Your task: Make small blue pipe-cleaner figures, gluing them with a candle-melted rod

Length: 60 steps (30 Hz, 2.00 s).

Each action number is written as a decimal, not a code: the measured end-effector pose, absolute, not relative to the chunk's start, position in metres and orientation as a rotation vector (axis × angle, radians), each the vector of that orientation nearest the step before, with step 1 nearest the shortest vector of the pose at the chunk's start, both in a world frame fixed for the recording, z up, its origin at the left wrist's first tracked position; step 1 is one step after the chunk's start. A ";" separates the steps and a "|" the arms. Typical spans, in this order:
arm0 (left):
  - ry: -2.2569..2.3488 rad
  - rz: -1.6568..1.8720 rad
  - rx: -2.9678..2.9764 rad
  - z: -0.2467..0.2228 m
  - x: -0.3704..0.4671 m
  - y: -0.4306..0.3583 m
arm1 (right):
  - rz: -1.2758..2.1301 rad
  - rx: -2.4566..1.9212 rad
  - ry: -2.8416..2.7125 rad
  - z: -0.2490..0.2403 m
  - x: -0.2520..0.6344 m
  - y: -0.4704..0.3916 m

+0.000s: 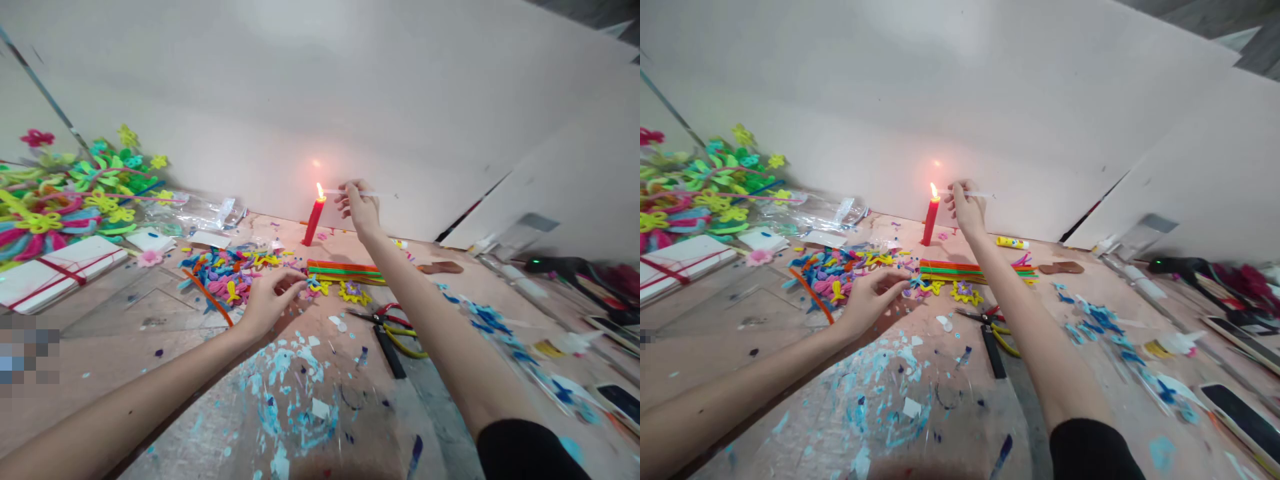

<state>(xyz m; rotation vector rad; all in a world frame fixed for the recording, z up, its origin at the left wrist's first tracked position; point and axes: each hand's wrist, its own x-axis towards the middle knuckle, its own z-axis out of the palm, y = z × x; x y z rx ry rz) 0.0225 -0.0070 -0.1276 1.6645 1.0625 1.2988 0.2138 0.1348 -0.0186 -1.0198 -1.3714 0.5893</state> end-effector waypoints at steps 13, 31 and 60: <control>1.048 1.331 1.675 -0.125 0.022 -0.008 | 0.601 -1.024 -1.368 -0.016 0.215 0.132; 1.084 1.327 1.695 -0.127 0.022 -0.007 | 0.629 -1.011 -1.326 -0.009 0.216 0.125; 0.914 1.453 1.438 -0.098 0.024 -0.010 | 1.177 -0.903 -1.255 -0.050 0.258 -0.050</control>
